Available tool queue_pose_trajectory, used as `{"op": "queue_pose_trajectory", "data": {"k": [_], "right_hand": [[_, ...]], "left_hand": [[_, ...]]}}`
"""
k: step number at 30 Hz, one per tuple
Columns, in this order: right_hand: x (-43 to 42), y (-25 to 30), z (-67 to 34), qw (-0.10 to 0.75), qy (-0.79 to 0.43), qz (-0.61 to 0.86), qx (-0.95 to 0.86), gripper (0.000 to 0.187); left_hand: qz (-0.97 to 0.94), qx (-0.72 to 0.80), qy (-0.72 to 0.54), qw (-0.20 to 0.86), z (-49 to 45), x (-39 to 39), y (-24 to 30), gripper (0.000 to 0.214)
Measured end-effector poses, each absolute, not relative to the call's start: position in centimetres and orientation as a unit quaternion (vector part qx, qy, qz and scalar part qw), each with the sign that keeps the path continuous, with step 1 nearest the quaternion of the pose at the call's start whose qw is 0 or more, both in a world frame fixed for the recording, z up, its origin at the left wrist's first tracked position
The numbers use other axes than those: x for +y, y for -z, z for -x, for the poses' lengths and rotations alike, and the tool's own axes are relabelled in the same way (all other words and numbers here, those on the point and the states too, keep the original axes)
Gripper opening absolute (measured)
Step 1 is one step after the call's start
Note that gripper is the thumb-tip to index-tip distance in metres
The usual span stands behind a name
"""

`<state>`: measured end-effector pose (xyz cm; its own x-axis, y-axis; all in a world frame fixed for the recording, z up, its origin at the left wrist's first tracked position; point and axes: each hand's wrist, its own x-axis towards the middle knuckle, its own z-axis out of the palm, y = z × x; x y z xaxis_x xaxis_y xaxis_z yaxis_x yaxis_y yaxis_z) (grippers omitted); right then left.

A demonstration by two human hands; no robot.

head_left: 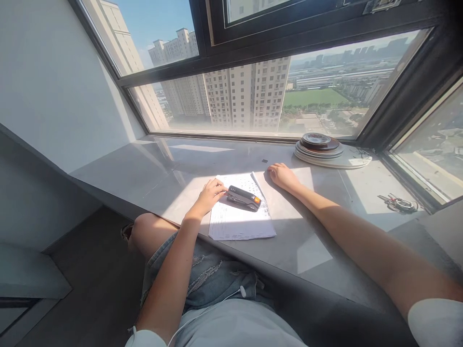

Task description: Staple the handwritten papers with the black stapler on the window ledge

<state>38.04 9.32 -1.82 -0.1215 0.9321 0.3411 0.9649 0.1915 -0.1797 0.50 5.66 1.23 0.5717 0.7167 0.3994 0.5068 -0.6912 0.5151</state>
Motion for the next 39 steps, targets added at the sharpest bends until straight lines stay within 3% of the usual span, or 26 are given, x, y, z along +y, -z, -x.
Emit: {"op": "queue_pose_trajectory", "data": {"k": [39], "right_hand": [[9.4,1.95,-38.14,0.197,0.038,0.63,-0.751,0.038]], "left_hand": [[-0.842,0.378,-0.299,0.243,-0.25,5.06,-0.99,0.022]]}}
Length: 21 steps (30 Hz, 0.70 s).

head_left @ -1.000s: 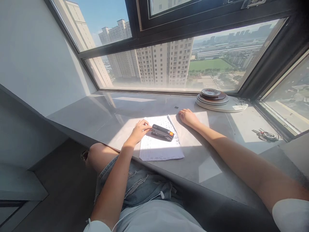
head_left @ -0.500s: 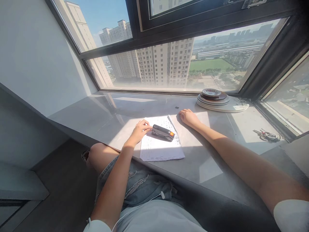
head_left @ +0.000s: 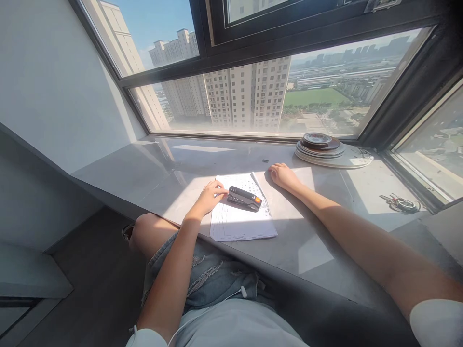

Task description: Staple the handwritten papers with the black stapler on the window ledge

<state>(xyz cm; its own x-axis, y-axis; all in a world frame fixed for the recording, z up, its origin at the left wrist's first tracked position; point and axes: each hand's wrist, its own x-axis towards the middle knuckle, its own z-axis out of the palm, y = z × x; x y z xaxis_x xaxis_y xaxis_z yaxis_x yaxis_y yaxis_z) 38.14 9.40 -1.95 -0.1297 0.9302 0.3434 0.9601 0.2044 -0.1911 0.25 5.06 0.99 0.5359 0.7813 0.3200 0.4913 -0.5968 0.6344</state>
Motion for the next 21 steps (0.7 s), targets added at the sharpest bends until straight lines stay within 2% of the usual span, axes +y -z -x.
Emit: {"op": "queue_pose_trajectory", "data": {"k": [2,4,6,8,10,13,15,18,21], "right_hand": [[9.2,1.8,-38.0,0.196,0.031,0.63,-0.751,0.038],[8.7,1.3,-37.8,0.215,0.032,0.631,-0.745,0.037],[8.1,0.5,-37.3,0.276,0.036,0.623,-0.731,0.034],[7.2,-0.7,-36.3,0.354,0.019,0.601,-0.716,0.03],[6.3,-1.9,-34.7,0.383,-0.022,0.572,-0.725,0.035],[4.6,-3.2,-31.4,0.312,-0.177,0.481,-0.8,0.049],[3.5,-3.7,-29.3,0.245,-0.28,0.406,-0.834,0.046],[2.3,-3.6,-27.2,0.194,-0.315,0.369,-0.853,0.041],[1.9,-3.1,-26.6,0.208,-0.323,0.362,-0.849,0.028]], "left_hand": [[-0.83,0.39,-0.3,0.263,-0.2,4.9,-1.1,0.021],[-0.795,0.423,-0.328,0.285,0.0,4.8,-1.1,0.031],[-0.747,0.469,-0.366,0.297,0.3,4.5,-0.9,0.045],[-0.718,0.507,-0.376,0.293,0.6,4.2,-0.7,0.044],[-0.715,0.528,-0.361,0.283,0.9,3.7,-0.5,0.04],[-0.717,0.532,-0.351,0.282,0.8,2.8,-0.4,0.046],[-0.716,0.528,-0.352,0.292,0.5,2.1,-0.7,0.051],[-0.714,0.516,-0.353,0.316,-0.2,1.2,-1.3,0.056],[-0.72,0.487,-0.354,0.346,-1.1,0.5,-1.7,0.057]]}}
